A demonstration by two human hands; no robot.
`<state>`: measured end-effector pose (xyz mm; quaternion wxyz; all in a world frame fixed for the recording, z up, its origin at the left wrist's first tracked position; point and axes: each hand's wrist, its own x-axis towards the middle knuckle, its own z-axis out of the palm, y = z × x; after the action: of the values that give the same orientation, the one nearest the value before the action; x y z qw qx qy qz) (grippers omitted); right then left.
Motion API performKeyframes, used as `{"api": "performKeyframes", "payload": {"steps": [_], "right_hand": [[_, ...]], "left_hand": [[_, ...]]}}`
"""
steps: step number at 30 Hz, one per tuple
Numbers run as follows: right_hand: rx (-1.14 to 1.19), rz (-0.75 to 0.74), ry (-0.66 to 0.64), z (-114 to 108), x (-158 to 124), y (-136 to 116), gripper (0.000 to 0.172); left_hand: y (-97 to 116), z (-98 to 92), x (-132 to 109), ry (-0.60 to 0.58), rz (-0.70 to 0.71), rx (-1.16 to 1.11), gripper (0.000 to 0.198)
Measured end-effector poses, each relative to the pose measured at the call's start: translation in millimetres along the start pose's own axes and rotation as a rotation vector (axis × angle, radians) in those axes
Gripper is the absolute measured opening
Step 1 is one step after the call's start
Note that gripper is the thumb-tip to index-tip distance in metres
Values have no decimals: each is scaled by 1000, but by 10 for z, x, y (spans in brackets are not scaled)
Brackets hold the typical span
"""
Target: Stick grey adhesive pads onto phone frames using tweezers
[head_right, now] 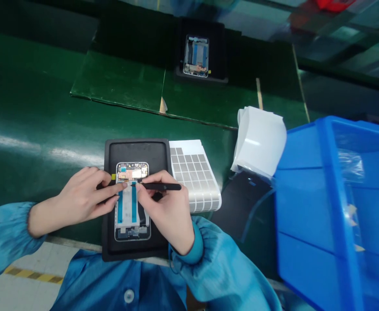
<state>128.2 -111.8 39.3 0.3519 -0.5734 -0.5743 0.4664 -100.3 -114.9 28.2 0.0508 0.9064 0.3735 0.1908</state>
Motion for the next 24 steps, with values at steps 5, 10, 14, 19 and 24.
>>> {"api": "performKeyframes", "payload": {"steps": [5,10,14,19,24], "right_hand": [[70,-13,47,16,18,17,10],[108,-7,41,31,28,40,12],[91,-5,46,25,31,33,12],[100,-10,49,20,34,18,11],[103,-9,45,26,40,8,10]], "left_hand": [[38,-28,18,-104,18,72,32],[-11,-39,15,-112,47,32,31],[-67,-24,-13,-35,125,-33,25],[-88,-34,-27,-66,148,-40,25],[-82,-51,-13,-42,165,-34,25]]}}
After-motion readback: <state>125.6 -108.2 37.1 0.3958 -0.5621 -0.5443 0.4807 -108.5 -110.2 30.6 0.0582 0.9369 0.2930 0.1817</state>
